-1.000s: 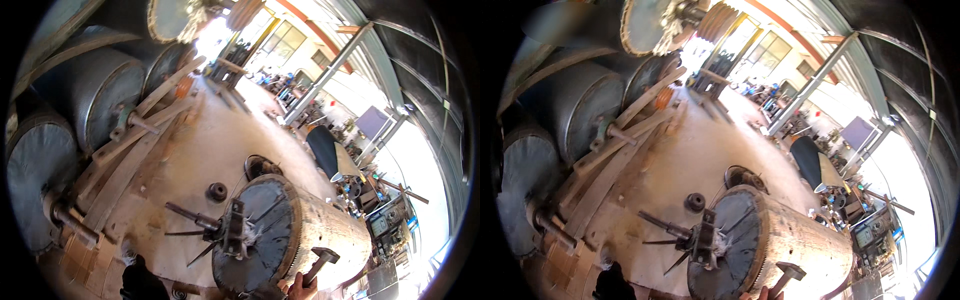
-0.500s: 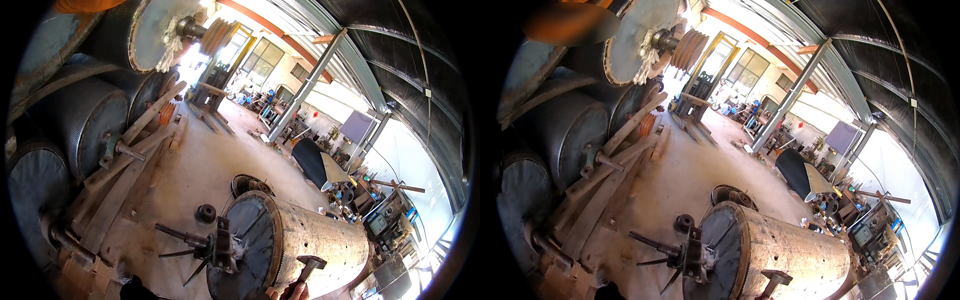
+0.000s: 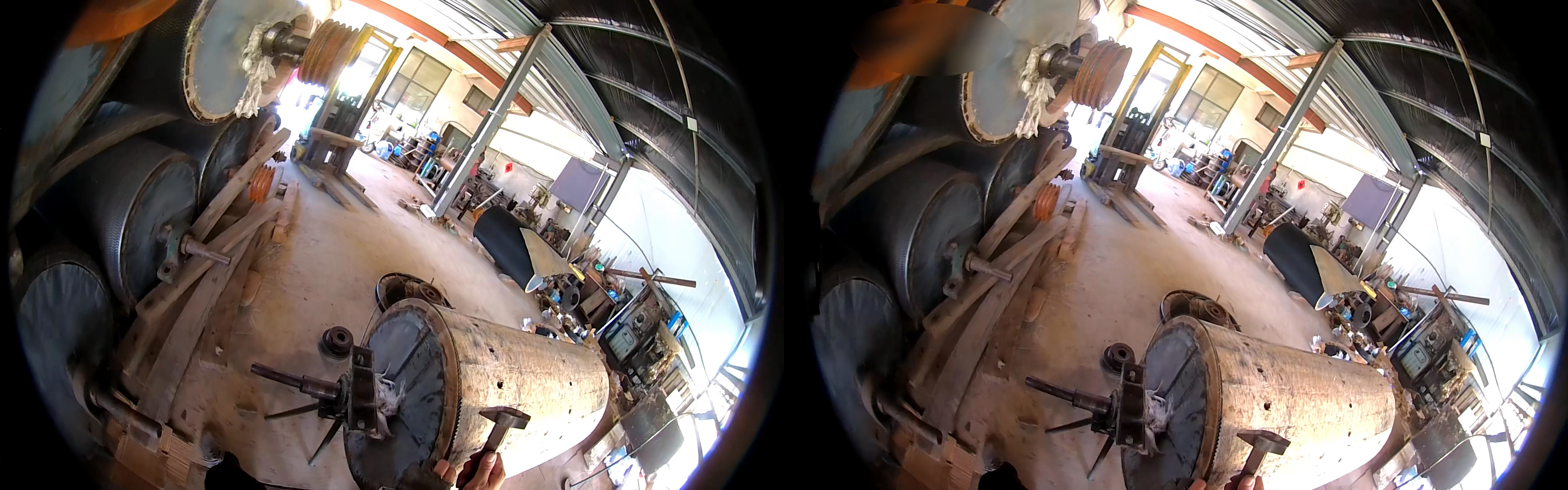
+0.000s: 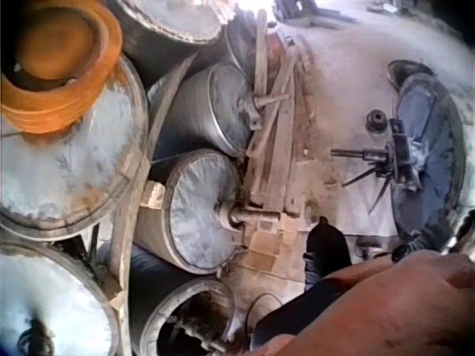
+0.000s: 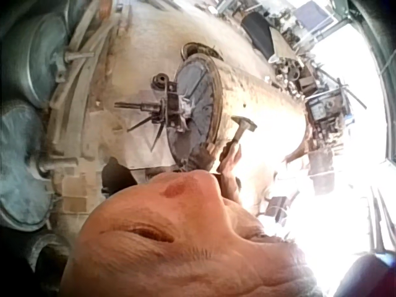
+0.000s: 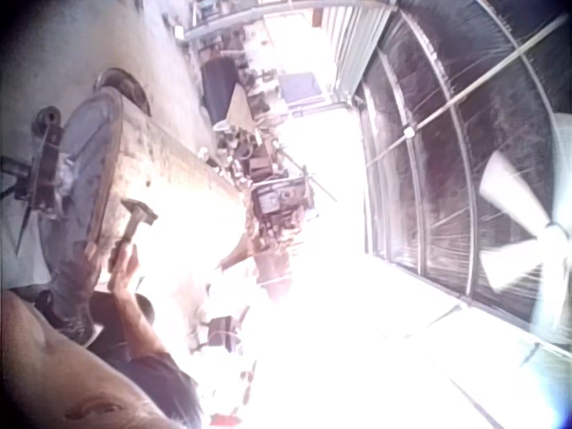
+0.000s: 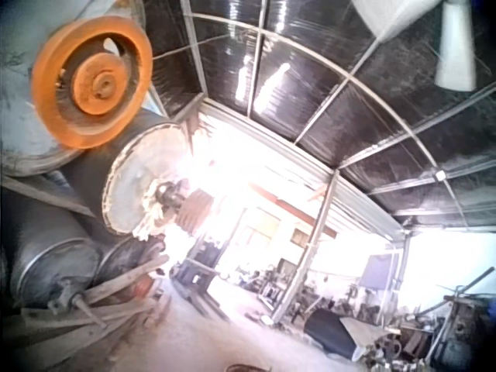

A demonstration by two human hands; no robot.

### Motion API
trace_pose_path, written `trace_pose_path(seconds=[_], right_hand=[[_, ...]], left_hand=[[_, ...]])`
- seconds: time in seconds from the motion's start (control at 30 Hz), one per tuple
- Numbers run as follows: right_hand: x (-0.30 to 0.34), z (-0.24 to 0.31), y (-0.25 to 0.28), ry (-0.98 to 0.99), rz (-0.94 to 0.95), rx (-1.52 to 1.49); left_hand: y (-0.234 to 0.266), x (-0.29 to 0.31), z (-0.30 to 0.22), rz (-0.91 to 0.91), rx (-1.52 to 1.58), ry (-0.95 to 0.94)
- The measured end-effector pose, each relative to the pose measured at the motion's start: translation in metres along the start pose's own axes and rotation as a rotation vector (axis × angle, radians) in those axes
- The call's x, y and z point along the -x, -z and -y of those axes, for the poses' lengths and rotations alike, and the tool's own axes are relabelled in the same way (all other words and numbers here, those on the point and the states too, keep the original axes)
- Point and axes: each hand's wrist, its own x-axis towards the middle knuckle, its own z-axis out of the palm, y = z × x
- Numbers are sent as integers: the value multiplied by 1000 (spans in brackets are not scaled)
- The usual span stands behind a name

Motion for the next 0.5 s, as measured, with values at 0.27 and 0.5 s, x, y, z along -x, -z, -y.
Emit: trace_pose_path(seconds=[0.27,0.5], right_hand=[[2,-6,7,-48,-13,38],[-1,-15,9,-91,-34,-6]], left_hand=[[-3,1,-1,6,3,9],[-8,7,-2,8,-9,20]])
